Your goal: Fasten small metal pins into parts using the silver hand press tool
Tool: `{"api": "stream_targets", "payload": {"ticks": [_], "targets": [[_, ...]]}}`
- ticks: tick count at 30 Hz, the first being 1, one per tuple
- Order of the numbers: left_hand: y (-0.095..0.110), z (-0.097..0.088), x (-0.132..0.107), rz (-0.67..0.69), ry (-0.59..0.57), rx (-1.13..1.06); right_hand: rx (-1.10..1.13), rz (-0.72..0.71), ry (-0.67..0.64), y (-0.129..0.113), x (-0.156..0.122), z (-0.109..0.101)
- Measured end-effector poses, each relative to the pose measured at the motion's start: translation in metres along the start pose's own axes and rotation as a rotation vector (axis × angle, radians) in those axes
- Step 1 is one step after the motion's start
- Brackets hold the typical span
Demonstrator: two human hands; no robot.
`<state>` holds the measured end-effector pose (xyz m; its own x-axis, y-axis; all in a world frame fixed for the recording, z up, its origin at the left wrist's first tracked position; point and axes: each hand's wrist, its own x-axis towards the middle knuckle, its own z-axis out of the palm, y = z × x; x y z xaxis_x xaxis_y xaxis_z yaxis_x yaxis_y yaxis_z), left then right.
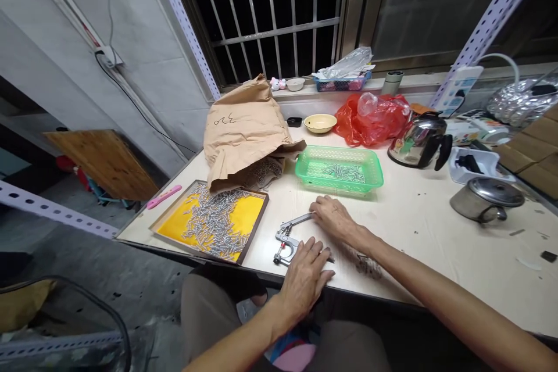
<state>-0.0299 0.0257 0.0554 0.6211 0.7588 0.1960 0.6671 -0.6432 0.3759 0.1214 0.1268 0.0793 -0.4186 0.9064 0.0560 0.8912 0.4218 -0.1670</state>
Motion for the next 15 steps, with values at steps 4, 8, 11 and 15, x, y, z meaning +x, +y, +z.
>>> {"api": "stream_targets", "payload": {"ticks": [4, 8, 11, 15], "targets": [[0.014, 0.002, -0.019, 0.08, 0.011, -0.026, 0.061, -0.357, -0.05, -0.054, 0.001, 0.004], [0.017, -0.013, -0.046, 0.228, 0.069, -0.021, 0.051, -0.525, -0.089, -0.086, 0.006, 0.012], [-0.005, -0.04, -0.063, 0.144, 0.177, 0.036, 0.063, -0.583, -0.044, -0.088, 0.007, 0.021], [-0.06, -0.076, -0.075, -0.255, 0.294, 0.183, 0.113, -0.577, -0.006, -0.087, 0.01, 0.043]]}}
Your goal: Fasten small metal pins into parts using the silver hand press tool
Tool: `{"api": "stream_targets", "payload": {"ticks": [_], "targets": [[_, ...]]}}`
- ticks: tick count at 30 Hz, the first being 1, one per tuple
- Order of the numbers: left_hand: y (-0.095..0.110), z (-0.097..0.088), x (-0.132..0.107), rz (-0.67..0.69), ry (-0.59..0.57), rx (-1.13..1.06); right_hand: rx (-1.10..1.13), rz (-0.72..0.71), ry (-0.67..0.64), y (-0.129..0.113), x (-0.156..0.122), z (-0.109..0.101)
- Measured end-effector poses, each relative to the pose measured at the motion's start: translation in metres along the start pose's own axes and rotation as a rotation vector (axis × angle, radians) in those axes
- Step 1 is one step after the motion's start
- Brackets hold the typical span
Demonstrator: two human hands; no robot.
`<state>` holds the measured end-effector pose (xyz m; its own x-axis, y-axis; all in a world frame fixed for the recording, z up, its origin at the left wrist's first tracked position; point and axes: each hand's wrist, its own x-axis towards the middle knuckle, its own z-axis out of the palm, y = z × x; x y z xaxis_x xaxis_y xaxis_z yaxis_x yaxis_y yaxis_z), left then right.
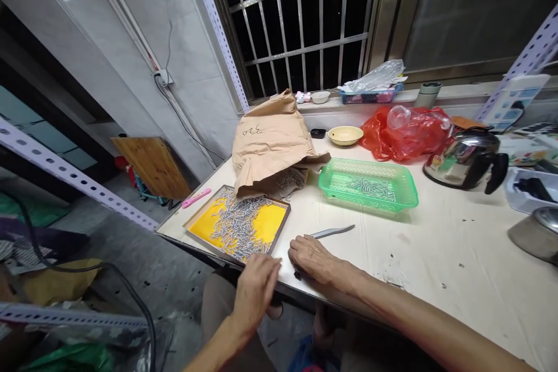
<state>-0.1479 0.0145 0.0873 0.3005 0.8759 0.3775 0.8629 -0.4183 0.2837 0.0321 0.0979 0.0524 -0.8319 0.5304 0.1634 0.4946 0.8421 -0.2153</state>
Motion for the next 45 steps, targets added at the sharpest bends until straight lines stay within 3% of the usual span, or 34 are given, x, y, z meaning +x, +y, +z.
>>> {"api": "stream_targets", "payload": {"ticks": [2, 4, 8, 11, 14, 17, 19, 22, 25, 27, 29, 36, 40, 45], "targets": [[-0.029, -0.005, 0.007, -0.154, 0.006, 0.081, 0.067, 0.031, 0.067, -0.002, 0.004, 0.007], [-0.05, -0.007, 0.014, -0.241, -0.024, 0.139, 0.197, 0.052, 0.205, -0.006, 0.008, 0.001], [-0.068, -0.008, 0.027, -0.277, -0.109, 0.213, 0.376, 0.133, 0.668, 0.004, 0.004, -0.058], [-0.068, -0.008, 0.036, -0.268, -0.198, 0.244, 0.169, 0.329, 0.938, 0.046, -0.016, -0.11], [-0.065, -0.008, 0.044, -0.282, -0.279, 0.273, -0.074, 0.538, 1.015, 0.105, -0.046, -0.13], [-0.062, -0.005, 0.05, -0.293, -0.349, 0.335, -0.16, 0.641, 0.765, 0.141, -0.072, -0.12], [-0.063, -0.002, 0.053, -0.262, -0.394, 0.381, -0.181, 0.679, 0.653, 0.139, -0.082, -0.106], [-0.067, 0.005, 0.054, -0.242, -0.442, 0.421, -0.08, 0.609, 0.539, 0.101, -0.085, -0.083], [-0.076, 0.011, 0.051, -0.253, -0.469, 0.418, 0.148, 0.48, 0.272, 0.05, -0.084, -0.06], [-0.081, 0.013, 0.05, -0.218, -0.464, 0.407, 0.223, 0.469, 0.093, 0.023, -0.083, -0.047], [-0.084, 0.013, 0.049, -0.187, -0.448, 0.382, 0.228, 0.481, -0.008, 0.006, -0.084, -0.036], [-0.077, -0.001, 0.061, -0.301, -0.467, 0.294, 0.144, 0.543, -0.08, -0.001, -0.086, -0.03], [-0.082, -0.012, 0.065, -0.376, -0.399, 0.134, 0.108, 0.556, -0.094, 0.003, -0.086, -0.034], [-0.096, -0.012, 0.065, -0.424, -0.305, -0.038, 0.069, 0.584, -0.108, 0.01, -0.094, -0.037]]}}
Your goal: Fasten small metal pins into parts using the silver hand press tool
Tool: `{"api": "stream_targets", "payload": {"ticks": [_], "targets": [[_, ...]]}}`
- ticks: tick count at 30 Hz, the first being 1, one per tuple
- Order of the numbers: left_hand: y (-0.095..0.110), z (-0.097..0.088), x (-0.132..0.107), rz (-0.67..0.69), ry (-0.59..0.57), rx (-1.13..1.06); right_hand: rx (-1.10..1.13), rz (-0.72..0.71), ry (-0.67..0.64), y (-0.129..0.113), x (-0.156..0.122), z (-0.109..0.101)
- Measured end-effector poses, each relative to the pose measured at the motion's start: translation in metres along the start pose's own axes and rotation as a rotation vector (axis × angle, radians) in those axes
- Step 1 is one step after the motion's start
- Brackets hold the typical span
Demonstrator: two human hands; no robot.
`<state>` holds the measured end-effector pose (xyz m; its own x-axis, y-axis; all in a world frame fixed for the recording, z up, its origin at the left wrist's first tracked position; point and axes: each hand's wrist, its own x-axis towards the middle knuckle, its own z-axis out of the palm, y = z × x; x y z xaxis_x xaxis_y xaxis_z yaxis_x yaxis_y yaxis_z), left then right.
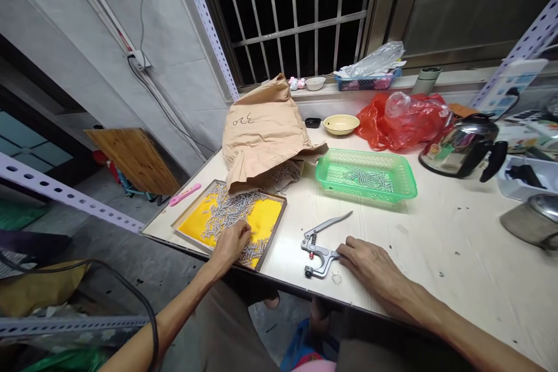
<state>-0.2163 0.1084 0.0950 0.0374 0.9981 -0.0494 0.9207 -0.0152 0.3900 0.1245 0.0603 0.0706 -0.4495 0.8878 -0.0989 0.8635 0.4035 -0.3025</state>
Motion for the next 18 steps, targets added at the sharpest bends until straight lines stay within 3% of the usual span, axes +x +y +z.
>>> {"api": "stream_targets", "payload": {"ticks": [5, 8, 13, 16, 18], "targets": [[0.001, -0.003, 0.003, -0.25, -0.093, -0.653, 0.001, -0.023, 0.007, 0.01, -0.004, -0.004], [0.006, -0.009, 0.002, -0.343, -0.18, -0.942, 0.104, -0.055, 0.048, 0.003, 0.006, -0.015], [0.018, -0.016, -0.004, -0.336, -0.282, -1.168, 0.654, -0.21, 0.174, -0.05, 0.061, -0.024], [0.024, -0.018, -0.011, -0.308, -0.298, -1.207, 1.116, -0.094, -0.039, -0.089, 0.1, -0.014], [0.026, -0.021, -0.015, -0.293, -0.294, -1.234, 1.248, -0.062, -0.128, -0.11, 0.12, -0.006]]}}
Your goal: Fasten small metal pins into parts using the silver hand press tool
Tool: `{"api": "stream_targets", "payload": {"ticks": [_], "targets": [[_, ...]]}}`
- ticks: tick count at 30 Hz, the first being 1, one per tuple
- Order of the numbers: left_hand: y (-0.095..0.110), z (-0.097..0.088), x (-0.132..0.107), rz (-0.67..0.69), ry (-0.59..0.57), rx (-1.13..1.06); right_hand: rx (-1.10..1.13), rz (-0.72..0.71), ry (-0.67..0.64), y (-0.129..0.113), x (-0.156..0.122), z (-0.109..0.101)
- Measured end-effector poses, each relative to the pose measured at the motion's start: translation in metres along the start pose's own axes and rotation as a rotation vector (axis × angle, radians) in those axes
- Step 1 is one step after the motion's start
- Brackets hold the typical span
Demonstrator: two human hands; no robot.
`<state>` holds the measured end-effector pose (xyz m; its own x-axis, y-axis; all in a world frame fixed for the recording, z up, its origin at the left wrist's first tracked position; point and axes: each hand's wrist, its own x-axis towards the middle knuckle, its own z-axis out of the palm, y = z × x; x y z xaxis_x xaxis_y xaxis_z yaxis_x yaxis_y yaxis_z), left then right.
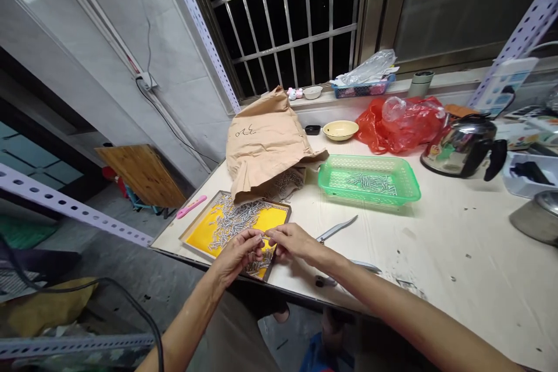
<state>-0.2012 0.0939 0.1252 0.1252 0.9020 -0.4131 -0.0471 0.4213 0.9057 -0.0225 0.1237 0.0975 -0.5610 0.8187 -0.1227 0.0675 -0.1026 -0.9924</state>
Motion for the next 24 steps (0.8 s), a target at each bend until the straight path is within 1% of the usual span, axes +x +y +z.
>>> {"api": "stream_targets", "payload": {"ticks": [3, 7, 9, 13, 15, 17, 19, 21, 22, 23, 24], "targets": [[0.0, -0.004, -0.006, 0.044, 0.006, -0.018, 0.049, -0.014, -0.019, 0.004, 0.017, 0.018], [-0.005, -0.012, -0.007, 0.1, 0.028, 0.015, 0.007, -0.01, 0.019, 0.011, 0.024, 0.028], [-0.008, -0.013, -0.005, 0.131, 0.098, 0.045, -0.054, -0.016, 0.074, 0.013, 0.029, 0.033], [-0.009, -0.013, -0.005, 0.239, 0.342, 0.084, -0.218, -0.084, 0.223, 0.017, 0.042, 0.038], [-0.007, -0.01, -0.009, 0.285, 0.41, 0.123, -0.299, -0.135, 0.263, 0.016, 0.044, 0.036], [-0.006, -0.002, -0.014, 0.295, 0.388, 0.202, -0.357, -0.185, 0.274, 0.011, 0.039, 0.027], [-0.009, 0.011, -0.016, 0.257, 0.3, 0.277, -0.448, -0.279, 0.285, 0.005, 0.023, 0.012], [-0.016, 0.028, -0.015, 0.183, 0.199, 0.311, -0.593, -0.386, 0.304, 0.0, -0.005, -0.009], [-0.02, 0.037, -0.013, 0.144, 0.157, 0.32, -0.675, -0.413, 0.32, -0.002, -0.022, -0.021], [-0.024, 0.047, -0.011, 0.107, 0.124, 0.33, -0.752, -0.398, 0.326, -0.001, -0.04, -0.032], [-0.028, 0.056, -0.007, 0.074, 0.096, 0.344, -0.824, -0.346, 0.326, 0.001, -0.06, -0.043]]}}
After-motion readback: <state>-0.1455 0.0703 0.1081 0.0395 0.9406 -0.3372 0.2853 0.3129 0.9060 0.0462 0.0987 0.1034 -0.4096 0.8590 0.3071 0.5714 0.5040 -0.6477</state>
